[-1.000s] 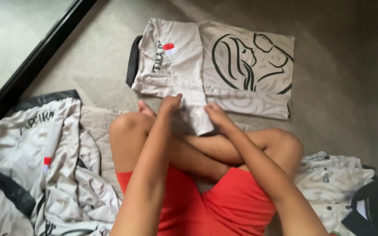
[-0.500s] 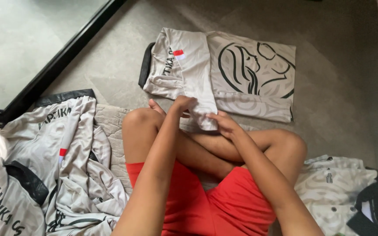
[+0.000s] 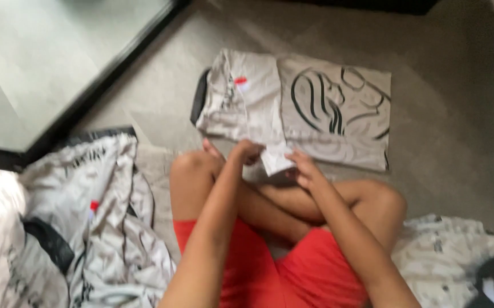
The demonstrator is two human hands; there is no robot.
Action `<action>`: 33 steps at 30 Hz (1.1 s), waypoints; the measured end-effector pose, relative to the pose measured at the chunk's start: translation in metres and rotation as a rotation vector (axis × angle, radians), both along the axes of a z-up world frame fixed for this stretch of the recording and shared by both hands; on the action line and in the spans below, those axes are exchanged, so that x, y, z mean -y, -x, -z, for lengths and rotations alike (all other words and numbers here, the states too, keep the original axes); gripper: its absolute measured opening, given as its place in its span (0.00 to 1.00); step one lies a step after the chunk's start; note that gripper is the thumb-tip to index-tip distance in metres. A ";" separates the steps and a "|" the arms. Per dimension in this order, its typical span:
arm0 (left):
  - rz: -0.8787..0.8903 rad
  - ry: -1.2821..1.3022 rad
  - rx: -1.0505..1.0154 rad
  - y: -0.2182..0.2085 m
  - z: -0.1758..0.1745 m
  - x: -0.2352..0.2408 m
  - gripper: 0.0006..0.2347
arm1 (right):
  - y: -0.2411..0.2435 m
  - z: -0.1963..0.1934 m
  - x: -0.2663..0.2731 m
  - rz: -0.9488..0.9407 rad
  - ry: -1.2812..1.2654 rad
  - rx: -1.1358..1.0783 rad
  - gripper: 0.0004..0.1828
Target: The person sits on the floor and folds a white t-shirt with a graphic print. They smooth the fabric, fold the sleeves inward, and roll the shirt from the bottom up into a compact bundle.
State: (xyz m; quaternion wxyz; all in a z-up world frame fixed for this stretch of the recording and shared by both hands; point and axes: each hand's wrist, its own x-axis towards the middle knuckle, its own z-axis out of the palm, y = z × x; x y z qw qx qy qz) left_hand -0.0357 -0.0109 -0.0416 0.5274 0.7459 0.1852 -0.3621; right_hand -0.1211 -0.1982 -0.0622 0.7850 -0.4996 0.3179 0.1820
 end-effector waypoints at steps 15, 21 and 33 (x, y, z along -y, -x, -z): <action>-0.032 0.156 0.147 -0.003 -0.023 0.003 0.20 | 0.006 -0.047 -0.010 -0.136 -0.092 0.117 0.32; -0.034 0.335 0.005 0.003 -0.057 0.004 0.21 | 0.010 -0.075 -0.018 -0.109 -0.186 0.315 0.33; 0.026 0.446 0.018 0.000 -0.047 0.006 0.18 | 0.006 -0.084 -0.014 -0.234 0.427 0.283 0.32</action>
